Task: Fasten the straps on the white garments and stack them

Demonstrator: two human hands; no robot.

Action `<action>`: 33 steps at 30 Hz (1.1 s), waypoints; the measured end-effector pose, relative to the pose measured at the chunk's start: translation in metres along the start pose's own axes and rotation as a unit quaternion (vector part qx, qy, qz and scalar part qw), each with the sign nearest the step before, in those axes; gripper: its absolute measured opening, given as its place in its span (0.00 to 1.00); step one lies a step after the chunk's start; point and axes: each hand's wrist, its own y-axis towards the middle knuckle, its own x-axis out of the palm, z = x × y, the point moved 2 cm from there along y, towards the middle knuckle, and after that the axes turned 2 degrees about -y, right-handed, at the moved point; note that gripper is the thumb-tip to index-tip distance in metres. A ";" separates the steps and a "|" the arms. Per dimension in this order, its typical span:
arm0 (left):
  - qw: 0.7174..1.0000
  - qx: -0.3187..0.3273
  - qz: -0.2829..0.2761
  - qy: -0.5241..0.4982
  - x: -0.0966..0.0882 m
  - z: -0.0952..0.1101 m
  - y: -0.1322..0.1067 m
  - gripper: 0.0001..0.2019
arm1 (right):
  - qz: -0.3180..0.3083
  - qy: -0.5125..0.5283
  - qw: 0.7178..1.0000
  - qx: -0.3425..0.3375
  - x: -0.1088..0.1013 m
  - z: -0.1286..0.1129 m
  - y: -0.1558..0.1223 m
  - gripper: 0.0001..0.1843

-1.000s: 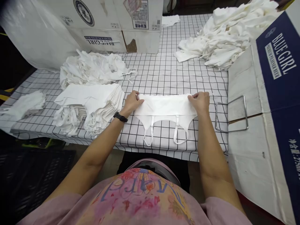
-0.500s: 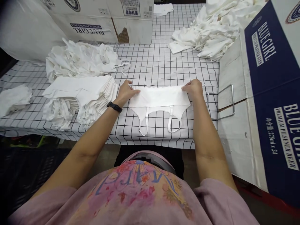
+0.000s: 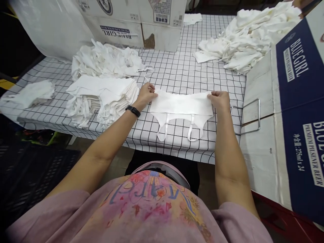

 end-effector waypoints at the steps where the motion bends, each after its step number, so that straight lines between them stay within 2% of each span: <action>1: 0.999 -0.004 0.004 -0.038 -0.001 0.004 -0.001 0.16 | 0.013 0.042 0.999 0.009 -0.004 -0.005 -0.002 0.05; 4: 0.990 0.007 0.000 -0.141 -0.009 0.024 -0.002 0.16 | 0.062 0.126 0.990 0.002 -0.019 -0.029 -0.006 0.05; 8: 0.974 0.055 -0.003 -0.221 -0.028 0.066 0.005 0.12 | 0.131 0.151 0.978 -0.052 -0.045 -0.067 -0.007 0.07; 13: 0.966 0.121 0.028 -0.225 -0.059 0.118 0.019 0.12 | 0.172 0.212 0.955 -0.119 -0.071 -0.111 -0.008 0.08; 18: 0.958 0.190 0.077 -0.199 -0.082 0.154 0.031 0.14 | 0.177 0.237 0.945 -0.143 -0.079 -0.149 -0.007 0.07; 23: 0.956 0.205 0.117 -0.175 -0.100 0.166 0.035 0.14 | 0.157 0.243 0.944 -0.160 -0.079 -0.173 -0.009 0.05; 28: 0.954 0.203 0.112 -0.188 -0.115 0.170 0.030 0.09 | 0.146 0.264 0.936 -0.178 -0.082 -0.185 -0.013 0.05; 30: 0.954 0.178 0.099 -0.218 -0.119 0.171 0.026 0.07 | 0.142 0.268 0.936 -0.180 -0.085 -0.187 -0.014 0.04; 33: 0.953 0.100 0.066 -0.279 -0.126 0.169 0.020 0.08 | 0.132 0.281 0.934 -0.178 -0.087 -0.187 -0.014 0.02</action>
